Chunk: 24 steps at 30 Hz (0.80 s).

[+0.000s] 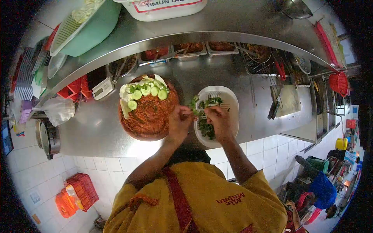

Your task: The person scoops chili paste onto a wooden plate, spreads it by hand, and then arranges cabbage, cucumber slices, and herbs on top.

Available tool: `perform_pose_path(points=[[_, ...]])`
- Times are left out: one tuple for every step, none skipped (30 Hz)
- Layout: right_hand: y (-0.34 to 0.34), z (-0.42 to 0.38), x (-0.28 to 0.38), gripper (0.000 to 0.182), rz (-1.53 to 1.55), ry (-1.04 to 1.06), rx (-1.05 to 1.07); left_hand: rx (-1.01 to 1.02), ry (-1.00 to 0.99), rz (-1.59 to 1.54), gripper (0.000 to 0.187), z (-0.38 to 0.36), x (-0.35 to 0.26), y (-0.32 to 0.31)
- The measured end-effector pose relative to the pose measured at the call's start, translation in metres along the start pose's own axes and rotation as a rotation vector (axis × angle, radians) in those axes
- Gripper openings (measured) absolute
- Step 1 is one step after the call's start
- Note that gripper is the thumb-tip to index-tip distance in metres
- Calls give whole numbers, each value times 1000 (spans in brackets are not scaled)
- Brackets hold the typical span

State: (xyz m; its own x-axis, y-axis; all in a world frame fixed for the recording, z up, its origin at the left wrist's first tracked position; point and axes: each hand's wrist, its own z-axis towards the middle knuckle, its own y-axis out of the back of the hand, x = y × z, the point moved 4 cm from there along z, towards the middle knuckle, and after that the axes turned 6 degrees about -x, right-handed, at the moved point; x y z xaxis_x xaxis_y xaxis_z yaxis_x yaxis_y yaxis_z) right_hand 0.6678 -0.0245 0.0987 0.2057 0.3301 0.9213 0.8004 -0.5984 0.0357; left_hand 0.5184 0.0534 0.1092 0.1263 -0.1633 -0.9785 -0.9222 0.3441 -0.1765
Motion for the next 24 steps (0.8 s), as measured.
perform_pose_path(points=[[-6,-3,-4,23,107,-80,6,-4,-36,32,20,0,-7,-3],[-11,-7,-4,23,162,-78,-7,1,-26,83,22,1,-4,-2],[-16,-10,-3,22,218,-77,-19,6,-16,134,24,2,1,0],[-20,-12,-2,22,274,-76,-31,10,-5,186,26,3,2,1],[-23,-13,1,23,244,-72,-25,-5,-18,163,27,2,0,2],[-25,-14,4,23,214,-68,-21,-19,-31,139,27,-1,-2,1],[-26,-15,6,24,184,-65,-17,-32,-42,116,27,-2,-4,1],[-26,-13,5,24,90,5,-18,-42,-67,201,28,-2,-3,3],[-26,-11,2,25,-5,76,-18,-53,-92,285,28,-1,1,7],[-25,-9,2,25,-100,147,-16,-66,-118,370,29,0,2,10],[-26,-7,1,25,-104,123,16,-54,-121,358,30,-1,2,11],[-26,-6,1,25,-108,98,49,-43,-124,346,32,-2,2,13],[-28,-6,0,25,-112,73,83,-33,-126,334,34,-3,1,14],[-30,-6,2,25,-95,59,88,-20,-116,378,37,-5,2,17],[-32,-8,5,24,-78,45,93,-7,-105,423,40,-7,3,20],[-34,-9,7,24,-61,31,100,4,-95,467,43,-8,2,22],[-37,-8,6,24,-66,53,120,3,2,386,40,-8,4,26],[-39,-6,1,25,-71,75,143,-1,98,303,38,-8,4,30],[-43,-4,-5,25,-76,97,168,0,20,402,39,-8,4,35],[-45,0,-17,26,-187,169,134,-6,-58,502,39,-9,3,41],[-48,6,-34,27,-297,243,101,-8,-308,785,42,-12,12,48],[-57,5,-27,27,-405,319,70,15,-382,938,45,-13,4,50],[-64,3,-21,27,-481,324,114,30,-462,1088,49,-15,-4,53],[-71,0,-13,26,-556,331,163,65,-364,1107,53,-17,-9,58]])
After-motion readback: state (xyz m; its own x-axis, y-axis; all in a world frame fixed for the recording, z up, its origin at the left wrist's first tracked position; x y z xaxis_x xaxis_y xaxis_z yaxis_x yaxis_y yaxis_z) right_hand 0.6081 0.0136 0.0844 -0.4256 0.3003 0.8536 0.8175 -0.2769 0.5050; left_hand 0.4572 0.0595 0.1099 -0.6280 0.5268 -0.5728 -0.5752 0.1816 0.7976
